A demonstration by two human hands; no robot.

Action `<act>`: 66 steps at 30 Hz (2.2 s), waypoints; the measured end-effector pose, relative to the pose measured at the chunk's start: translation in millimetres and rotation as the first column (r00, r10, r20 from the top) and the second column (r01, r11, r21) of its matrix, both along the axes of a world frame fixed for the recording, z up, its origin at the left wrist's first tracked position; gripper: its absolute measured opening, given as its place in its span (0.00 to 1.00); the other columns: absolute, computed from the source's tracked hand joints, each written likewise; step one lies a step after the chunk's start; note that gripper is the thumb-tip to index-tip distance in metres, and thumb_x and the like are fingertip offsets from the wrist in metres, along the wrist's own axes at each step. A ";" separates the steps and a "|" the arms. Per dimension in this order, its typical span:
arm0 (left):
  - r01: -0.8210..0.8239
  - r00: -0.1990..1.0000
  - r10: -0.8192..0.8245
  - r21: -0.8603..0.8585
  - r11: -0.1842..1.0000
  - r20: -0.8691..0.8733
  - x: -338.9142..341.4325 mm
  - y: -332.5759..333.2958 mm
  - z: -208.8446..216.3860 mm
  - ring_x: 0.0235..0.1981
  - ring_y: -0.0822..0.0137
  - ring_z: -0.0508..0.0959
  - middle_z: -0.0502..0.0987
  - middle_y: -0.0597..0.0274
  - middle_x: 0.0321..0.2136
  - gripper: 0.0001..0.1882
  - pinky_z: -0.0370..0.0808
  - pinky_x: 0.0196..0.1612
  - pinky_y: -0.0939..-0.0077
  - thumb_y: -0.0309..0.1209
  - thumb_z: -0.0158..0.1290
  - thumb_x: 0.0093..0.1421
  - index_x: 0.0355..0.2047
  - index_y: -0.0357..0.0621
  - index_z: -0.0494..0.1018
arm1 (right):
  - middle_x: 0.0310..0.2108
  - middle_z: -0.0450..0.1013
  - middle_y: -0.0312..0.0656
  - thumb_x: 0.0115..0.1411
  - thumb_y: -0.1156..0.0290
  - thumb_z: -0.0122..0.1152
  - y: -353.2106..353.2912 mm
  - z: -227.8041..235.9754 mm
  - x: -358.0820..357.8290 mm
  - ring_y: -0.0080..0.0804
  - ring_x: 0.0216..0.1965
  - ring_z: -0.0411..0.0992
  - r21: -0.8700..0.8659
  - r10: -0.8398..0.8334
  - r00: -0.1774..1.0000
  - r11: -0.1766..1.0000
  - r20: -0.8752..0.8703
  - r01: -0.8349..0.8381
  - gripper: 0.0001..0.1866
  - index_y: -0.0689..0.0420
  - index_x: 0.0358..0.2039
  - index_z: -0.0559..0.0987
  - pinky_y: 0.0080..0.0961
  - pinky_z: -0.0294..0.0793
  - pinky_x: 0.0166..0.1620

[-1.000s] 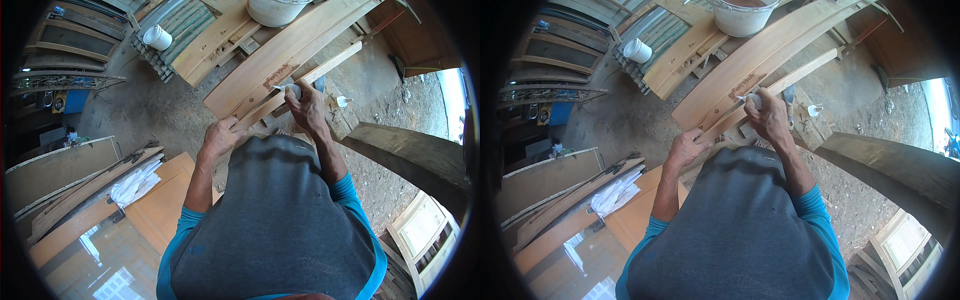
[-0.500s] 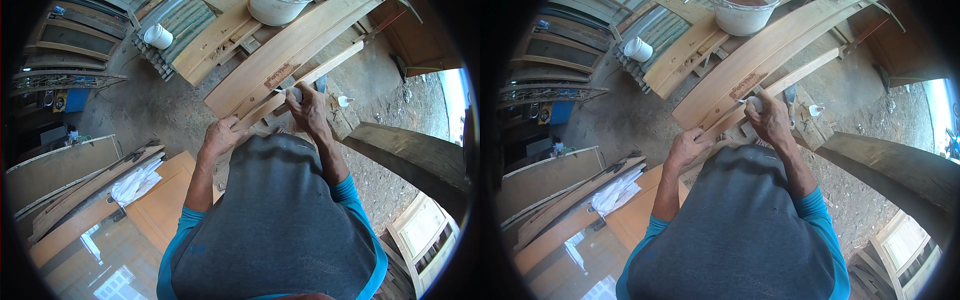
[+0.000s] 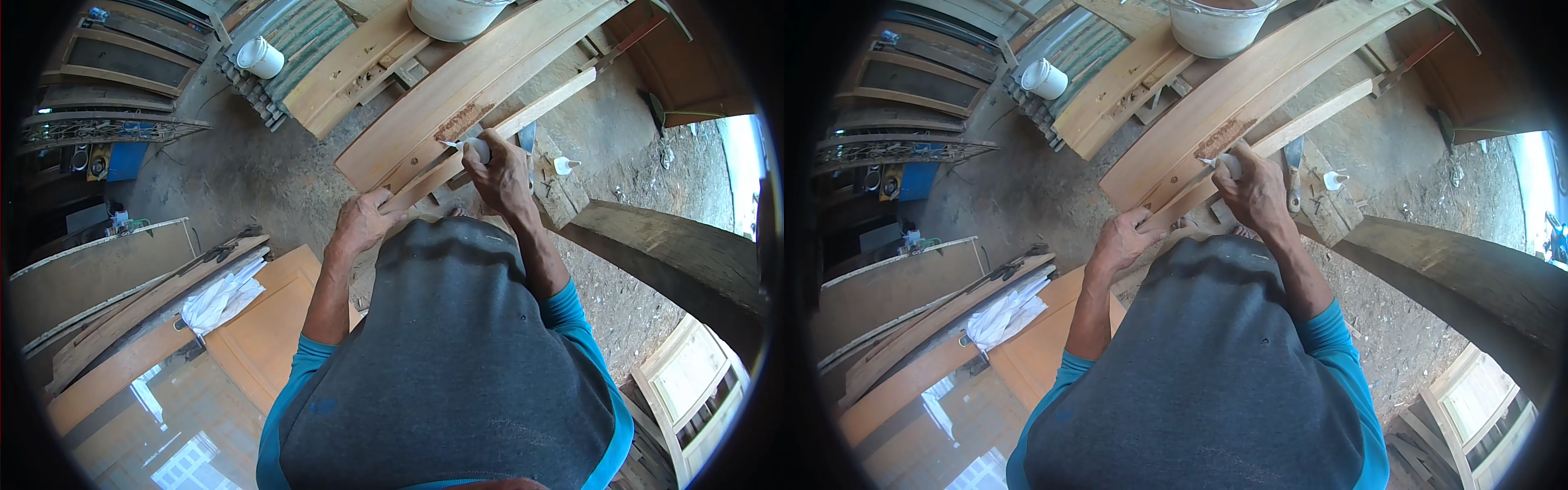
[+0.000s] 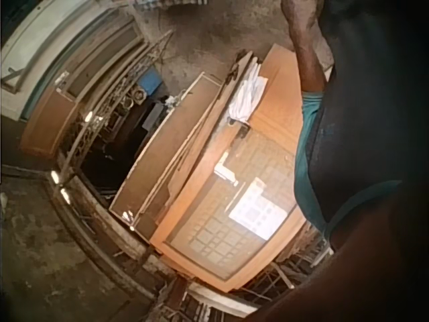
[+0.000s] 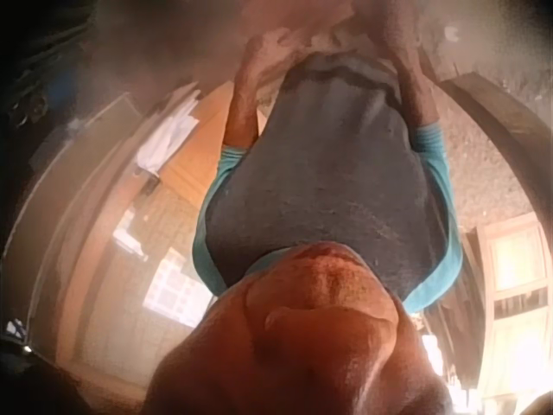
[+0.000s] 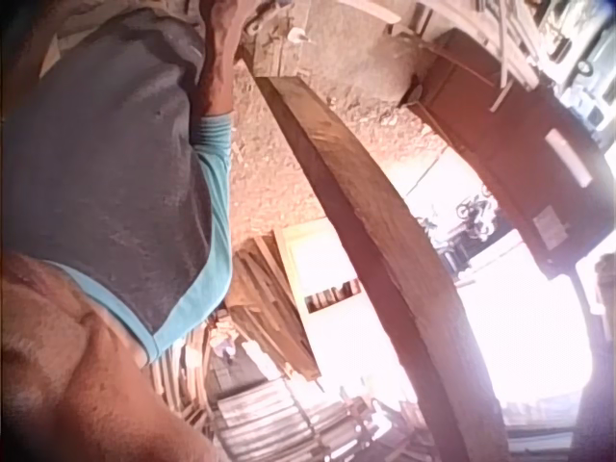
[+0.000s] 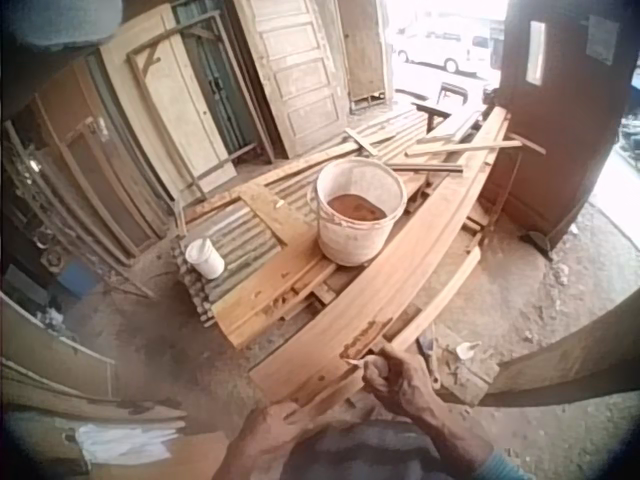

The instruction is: The person applies glue from a tube to a wooden plank and then uses a scraper to spread the glue into a recessed section of the wood.

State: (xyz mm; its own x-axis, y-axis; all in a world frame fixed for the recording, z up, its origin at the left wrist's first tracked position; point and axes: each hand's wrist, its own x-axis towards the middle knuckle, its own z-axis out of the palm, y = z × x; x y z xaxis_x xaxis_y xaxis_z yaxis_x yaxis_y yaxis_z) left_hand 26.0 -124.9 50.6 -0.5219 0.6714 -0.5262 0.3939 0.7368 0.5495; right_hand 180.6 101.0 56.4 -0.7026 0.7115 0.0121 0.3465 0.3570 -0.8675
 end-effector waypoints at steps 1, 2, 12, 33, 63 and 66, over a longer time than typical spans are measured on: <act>-0.004 1.000 0.004 0.000 1.000 0.005 0.3 0.1 0.7 0.44 0.47 0.85 0.85 0.43 0.41 0.26 0.79 0.49 0.57 0.46 0.70 0.58 0.49 0.41 0.83 | 0.25 0.76 0.47 0.66 0.65 0.67 -0.2 0.1 1.2 0.29 0.27 0.76 0.001 0.000 1.000 1.000 0.005 0.000 0.13 0.64 0.37 0.81 0.32 0.77 0.35; -0.008 1.000 0.008 0.001 1.000 0.011 0.5 -0.1 1.0 0.43 0.47 0.85 0.85 0.43 0.41 0.26 0.79 0.49 0.57 0.46 0.70 0.58 0.49 0.41 0.83 | 0.25 0.77 0.47 0.66 0.65 0.67 -0.1 0.0 2.3 0.29 0.27 0.76 0.003 -0.001 1.000 1.000 0.010 0.001 0.13 0.64 0.37 0.81 0.32 0.77 0.34; 0.020 1.000 -0.019 0.023 1.000 -0.017 -1.1 -2.6 -4.3 0.44 0.46 0.85 0.85 0.43 0.41 0.26 0.79 0.49 0.57 0.46 0.70 0.58 0.50 0.41 0.83 | 0.27 0.80 0.59 0.65 0.65 0.66 1.0 4.4 8.1 0.52 0.31 0.83 -0.030 -0.019 0.999 0.999 0.026 0.020 0.14 0.65 0.39 0.82 0.43 0.80 0.38; 0.004 1.000 -0.003 -0.025 1.000 0.026 -0.2 0.4 2.3 0.44 0.47 0.85 0.85 0.43 0.42 0.25 0.79 0.49 0.57 0.46 0.69 0.58 0.49 0.41 0.82 | 0.22 0.70 0.28 0.70 0.63 0.71 16.2 -25.9 22.2 0.14 0.19 0.65 -0.641 -0.270 0.941 0.763 -0.206 0.079 0.16 0.60 0.51 0.82 0.18 0.65 0.23; 0.013 1.000 -0.012 -0.014 1.000 0.024 0.2 3.8 7.8 0.44 0.48 0.85 0.85 0.43 0.42 0.26 0.78 0.50 0.57 0.46 0.70 0.58 0.51 0.41 0.82 | 0.28 0.81 0.45 0.69 0.61 0.67 3.0 -28.2 21.6 0.28 0.28 0.80 -0.137 -0.132 0.990 0.983 -0.054 0.124 0.17 0.64 0.46 0.83 0.31 0.80 0.34; 0.016 1.000 -0.016 -0.014 1.000 0.017 -0.1 2.3 4.8 0.43 0.48 0.85 0.85 0.44 0.41 0.26 0.78 0.50 0.58 0.46 0.70 0.58 0.50 0.41 0.83 | 0.28 0.81 0.46 0.68 0.60 0.68 7.5 -32.7 22.3 0.30 0.29 0.80 -0.144 -0.170 0.983 0.977 -0.074 0.158 0.17 0.63 0.46 0.83 0.32 0.80 0.35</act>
State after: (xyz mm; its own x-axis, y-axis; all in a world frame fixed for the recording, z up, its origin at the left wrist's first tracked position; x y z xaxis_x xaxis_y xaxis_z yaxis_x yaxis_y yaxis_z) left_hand 25.9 -122.6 55.4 -0.5020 0.6719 -0.5446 0.3962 0.7384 0.5457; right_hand 202.9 108.4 23.7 -0.5764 0.8162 -0.0384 0.3129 0.1771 -0.9331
